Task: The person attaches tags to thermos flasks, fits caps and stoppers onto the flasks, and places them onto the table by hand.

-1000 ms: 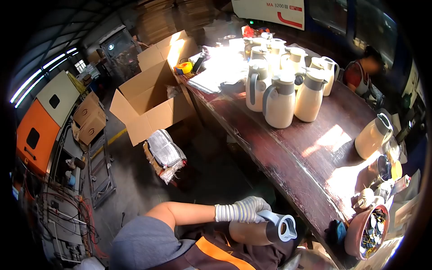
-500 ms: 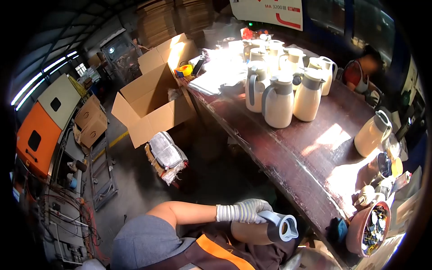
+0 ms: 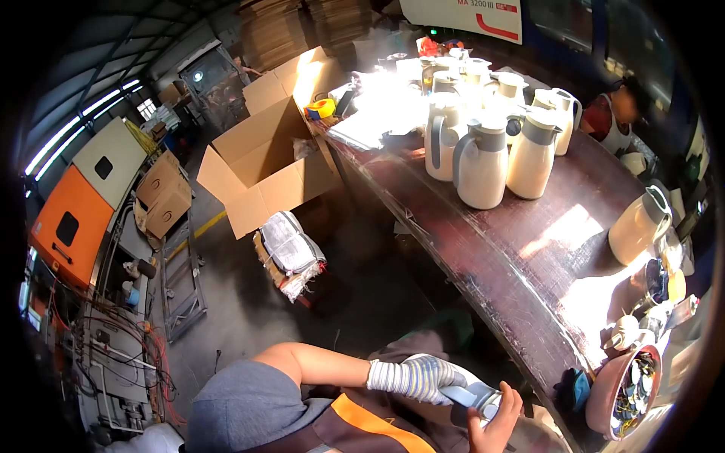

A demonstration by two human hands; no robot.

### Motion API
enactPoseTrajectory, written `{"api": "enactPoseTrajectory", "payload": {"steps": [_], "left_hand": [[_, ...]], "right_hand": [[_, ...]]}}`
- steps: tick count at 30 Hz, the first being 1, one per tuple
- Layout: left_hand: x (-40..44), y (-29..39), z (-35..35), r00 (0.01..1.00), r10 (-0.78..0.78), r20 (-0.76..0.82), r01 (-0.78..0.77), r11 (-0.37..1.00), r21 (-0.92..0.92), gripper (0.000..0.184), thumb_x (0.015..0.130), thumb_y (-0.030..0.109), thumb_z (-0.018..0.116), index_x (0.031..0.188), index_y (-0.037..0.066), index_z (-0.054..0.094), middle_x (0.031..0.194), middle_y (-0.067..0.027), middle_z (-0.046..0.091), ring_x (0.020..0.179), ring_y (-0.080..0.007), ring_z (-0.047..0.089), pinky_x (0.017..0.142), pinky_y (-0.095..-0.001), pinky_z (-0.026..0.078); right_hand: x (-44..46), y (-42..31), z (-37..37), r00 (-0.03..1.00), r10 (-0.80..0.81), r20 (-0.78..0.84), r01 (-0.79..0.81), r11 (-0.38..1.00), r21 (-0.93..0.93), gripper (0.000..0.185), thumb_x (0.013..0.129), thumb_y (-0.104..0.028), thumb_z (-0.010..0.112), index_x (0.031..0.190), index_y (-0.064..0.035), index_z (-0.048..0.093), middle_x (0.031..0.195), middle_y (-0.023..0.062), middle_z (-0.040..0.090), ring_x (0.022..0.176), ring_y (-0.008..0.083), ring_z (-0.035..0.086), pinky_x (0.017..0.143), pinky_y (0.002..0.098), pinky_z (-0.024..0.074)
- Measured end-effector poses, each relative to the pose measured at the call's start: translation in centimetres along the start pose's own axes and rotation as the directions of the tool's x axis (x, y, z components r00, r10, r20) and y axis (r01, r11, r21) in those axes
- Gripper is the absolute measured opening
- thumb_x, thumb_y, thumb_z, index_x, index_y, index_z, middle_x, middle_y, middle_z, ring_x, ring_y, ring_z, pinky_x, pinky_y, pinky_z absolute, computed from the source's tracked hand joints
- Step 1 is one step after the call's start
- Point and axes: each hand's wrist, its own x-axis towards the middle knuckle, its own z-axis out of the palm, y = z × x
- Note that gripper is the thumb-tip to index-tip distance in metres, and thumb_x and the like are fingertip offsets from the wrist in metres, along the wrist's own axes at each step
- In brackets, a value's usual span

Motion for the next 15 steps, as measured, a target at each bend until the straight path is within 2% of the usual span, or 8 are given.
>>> {"api": "enactPoseTrajectory", "payload": {"steps": [2,5,7,8,9,11,12,15], "left_hand": [[0.1,-0.1,-0.9,0.999,-0.028,0.042,0.029,0.999,-0.03,0.045,0.074,0.018,0.07,0.118,0.012,0.063,0.087,-0.0141,0.068,0.078,-0.0301,0.066,0.07,-0.0374,0.05],[0.9,-1.4,-1.4,0.995,0.097,-0.012,-0.098,0.995,-0.014,0.046,0.072,0.014,0.068,0.118,0.013,0.063,0.085,-0.013,0.069,0.069,-0.0275,0.066,0.064,-0.0361,0.051],[1.5,-2.3,-2.2,0.993,-0.095,0.073,0.105,0.984,-0.146,0.044,0.069,0.009,0.07,0.112,0.009,0.063,0.084,-0.0112,0.066,0.067,-0.0231,0.065,0.061,-0.0355,0.05],[2.3,-2.9,-2.5,0.985,-0.136,0.11,0.152,0.977,-0.151,0.045,0.067,0.004,0.068,0.111,0.009,0.064,0.084,-0.0094,0.065,0.071,-0.0219,0.065,0.061,-0.0351,0.051],[2.6,-3.5,-2.8,0.998,0.065,0.012,-0.063,0.993,-0.096,0.043,0.067,0.003,0.066,0.11,0.009,0.064,0.086,-0.0086,0.066,0.076,-0.0214,0.065,0.064,-0.0339,0.051],[3.9,-4.3,-3.1,0.999,0.017,0.04,-0.008,0.98,-0.2,0.043,0.067,0.003,0.065,0.11,0.009,0.064,0.091,-0.0083,0.068,0.082,-0.0202,0.065,0.071,-0.0322,0.051],[4.5,-4.6,-3.0,0.998,0.064,0.021,-0.058,0.976,-0.212,0.043,0.067,0.003,0.065,0.109,0.009,0.063,0.095,-0.0079,0.069,0.088,-0.0195,0.065,0.077,-0.0315,0.05],[5.2,-4.5,-2.2,0.998,-0.063,-0.02,0.06,0.99,-0.127,0.036,0.07,0.01,0.068,0.106,0.009,0.064,0.093,-0.0092,0.069,0.089,-0.0229,0.066,0.078,-0.0334,0.05]], "right_hand": [[0.2,0.0,0.5,0.999,-0.024,-0.031,0.023,0.999,-0.035,0.065,0.073,-0.018,0.061,0.135,-0.0032,0.044,0.129,0.0226,0.048,0.124,0.0387,0.042,0.109,0.0475,0.0278],[1.0,-0.7,1.0,0.929,-0.329,-0.171,0.297,0.936,-0.189,0.058,0.068,-0.032,0.072,0.116,-0.0043,0.055,0.105,0.0178,0.056,0.092,0.0308,0.057,0.074,0.039,0.0483],[1.0,-1.0,0.0,0.969,-0.232,0.082,0.236,0.971,-0.043,0.069,0.068,-0.032,0.068,0.131,-0.0077,0.05,0.126,0.0221,0.047,0.119,0.0398,0.043,0.099,0.0492,0.038],[1.4,-1.2,0.0,0.954,-0.287,0.091,0.291,0.956,-0.035,0.07,0.068,-0.034,0.068,0.13,-0.0088,0.051,0.125,0.0222,0.047,0.118,0.0403,0.044,0.099,0.0493,0.0382],[1.6,-1.1,0.0,0.935,-0.34,0.103,0.344,0.939,-0.026,0.07,0.067,-0.036,0.069,0.13,-0.0099,0.051,0.125,0.0222,0.048,0.117,0.0407,0.044,0.098,0.0493,0.0383],[2.3,-0.8,0.0,0.907,-0.4,0.131,0.406,0.913,-0.026,0.068,0.07,-0.034,0.067,0.13,-0.0069,0.05,0.126,0.0218,0.048,0.119,0.0405,0.044,0.099,0.0499,0.0377],[2.6,-0.6,0.2,0.867,-0.477,0.149,0.485,0.874,-0.026,0.068,0.064,-0.033,0.07,0.124,-0.0064,0.053,0.12,0.0218,0.048,0.111,0.0402,0.047,0.094,0.0484,0.0403],[2.6,-0.6,0.6,0.824,-0.539,0.172,0.55,0.835,-0.021,0.068,0.058,-0.034,0.072,0.118,-0.0053,0.055,0.114,0.022,0.049,0.106,0.0406,0.05,0.09,0.047,0.0421]]}}
